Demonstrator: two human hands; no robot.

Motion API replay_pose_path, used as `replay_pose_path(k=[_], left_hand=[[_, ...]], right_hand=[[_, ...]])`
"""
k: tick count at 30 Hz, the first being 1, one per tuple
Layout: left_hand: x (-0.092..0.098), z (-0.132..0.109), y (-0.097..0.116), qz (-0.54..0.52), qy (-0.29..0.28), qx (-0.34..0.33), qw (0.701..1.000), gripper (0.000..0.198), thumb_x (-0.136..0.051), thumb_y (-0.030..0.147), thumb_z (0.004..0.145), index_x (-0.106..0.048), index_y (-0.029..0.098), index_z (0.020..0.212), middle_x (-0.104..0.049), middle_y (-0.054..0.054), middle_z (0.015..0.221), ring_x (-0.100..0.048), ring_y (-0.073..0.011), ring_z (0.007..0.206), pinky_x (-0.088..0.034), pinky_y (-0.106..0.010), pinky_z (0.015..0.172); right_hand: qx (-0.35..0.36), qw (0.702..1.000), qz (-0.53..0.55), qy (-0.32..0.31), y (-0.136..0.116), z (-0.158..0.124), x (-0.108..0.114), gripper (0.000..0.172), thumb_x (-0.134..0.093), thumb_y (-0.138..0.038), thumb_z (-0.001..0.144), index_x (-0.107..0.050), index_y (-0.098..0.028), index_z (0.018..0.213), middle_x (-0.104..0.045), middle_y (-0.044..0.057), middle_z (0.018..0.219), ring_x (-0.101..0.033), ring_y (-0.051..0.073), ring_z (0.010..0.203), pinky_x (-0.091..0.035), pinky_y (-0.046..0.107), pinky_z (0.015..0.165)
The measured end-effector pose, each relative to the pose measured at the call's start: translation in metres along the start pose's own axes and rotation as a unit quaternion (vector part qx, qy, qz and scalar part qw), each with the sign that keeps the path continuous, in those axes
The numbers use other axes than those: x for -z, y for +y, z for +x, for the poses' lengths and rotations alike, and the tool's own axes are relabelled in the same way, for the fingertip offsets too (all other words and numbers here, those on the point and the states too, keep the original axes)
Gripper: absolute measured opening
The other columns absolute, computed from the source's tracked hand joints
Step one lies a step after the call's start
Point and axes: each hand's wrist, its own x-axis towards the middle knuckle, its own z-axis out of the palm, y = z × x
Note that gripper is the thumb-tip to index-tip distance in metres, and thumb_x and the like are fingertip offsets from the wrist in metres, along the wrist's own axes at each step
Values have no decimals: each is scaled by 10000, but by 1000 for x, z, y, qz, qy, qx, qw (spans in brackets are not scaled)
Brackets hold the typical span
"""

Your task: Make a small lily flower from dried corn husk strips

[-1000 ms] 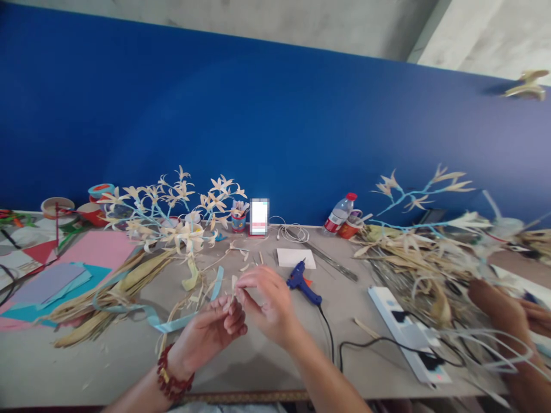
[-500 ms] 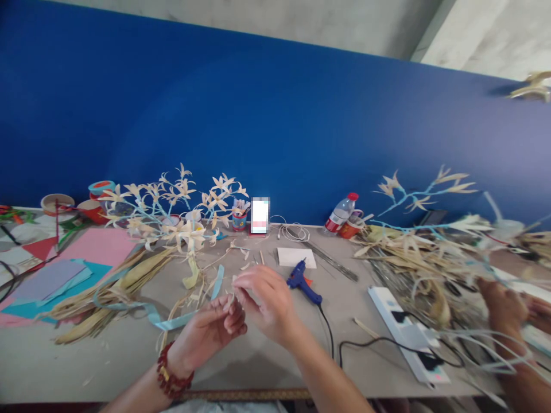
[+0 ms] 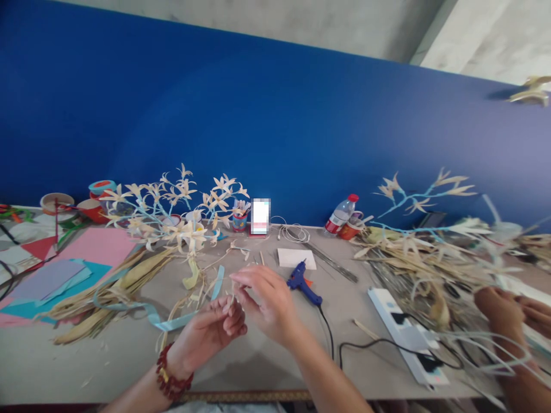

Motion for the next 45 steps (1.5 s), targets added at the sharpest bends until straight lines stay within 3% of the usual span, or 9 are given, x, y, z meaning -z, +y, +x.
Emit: replay_pose_path(k=[6, 12, 17, 23, 34, 38, 45], left_hand=[[-1, 1, 0, -14, 0, 6, 1000, 115, -632, 164, 824, -636, 120, 718, -502, -18, 608, -423, -119, 595, -352, -297, 700], [-1, 1, 1, -19, -16, 10, 1000, 129, -611, 158, 835, -634, 121, 714, -487, -9, 581, -428, -123, 592, -351, -301, 711], [3, 1, 1, -6, -15, -6, 1000, 129, -590, 152, 848, -632, 119, 730, -506, -16, 594, -442, -123, 586, -351, -313, 725], [3, 0, -2, 20, -16, -15, 1000, 158, -590, 164, 854, -632, 108, 712, -522, -23, 581, -459, -127, 586, -361, -315, 727], [3, 0, -2, 42, -9, -23, 999, 157, -602, 179, 850, -632, 114, 710, -535, -26, 590, -477, -135, 603, -377, -325, 754], [3, 0, 0, 46, -12, -26, 999, 164, -606, 183, 848, -632, 115, 701, -527, -21, 588, -475, -133, 602, -380, -325, 758], [8, 3, -3, 30, 0, -20, 999, 126, -635, 168, 832, -660, 108, 724, -575, -26, 567, -509, -128, 585, -388, -298, 728]], right_hand=[[-9, 1000, -1, -9, 3, -3, 0, 360, -594, -65, 862, -594, -256, 1168, -692, 53, 988, -640, 183, 934, -511, 318, 843], [-35, 998, 45, 1, -1, 0, 2, 344, -583, -78, 865, -593, -260, 1157, -651, 49, 974, -612, 156, 791, -517, 313, 768], [-119, 984, 125, 50, -4, -6, 2, 295, -601, -169, 870, -567, -255, 1149, -605, 46, 953, -600, 169, 789, -514, 330, 755], [-204, 955, 216, 3, -2, -15, -6, 343, -640, -226, 852, -533, -241, 1178, -599, 48, 973, -596, 166, 838, -523, 308, 769], [-218, 944, 248, 11, -2, -15, -9, 314, -630, -236, 853, -548, -222, 1155, -600, 44, 948, -592, 155, 812, -517, 303, 755], [-248, 921, 299, 23, 0, -21, -10, 305, -652, -324, 851, -565, -221, 1125, -609, 59, 953, -594, 171, 819, -523, 318, 736], [-318, 857, 405, 21, 4, -40, -29, 258, -742, -421, 772, -651, -188, 835, -582, 68, 950, -611, 135, 614, -509, 246, 476]])
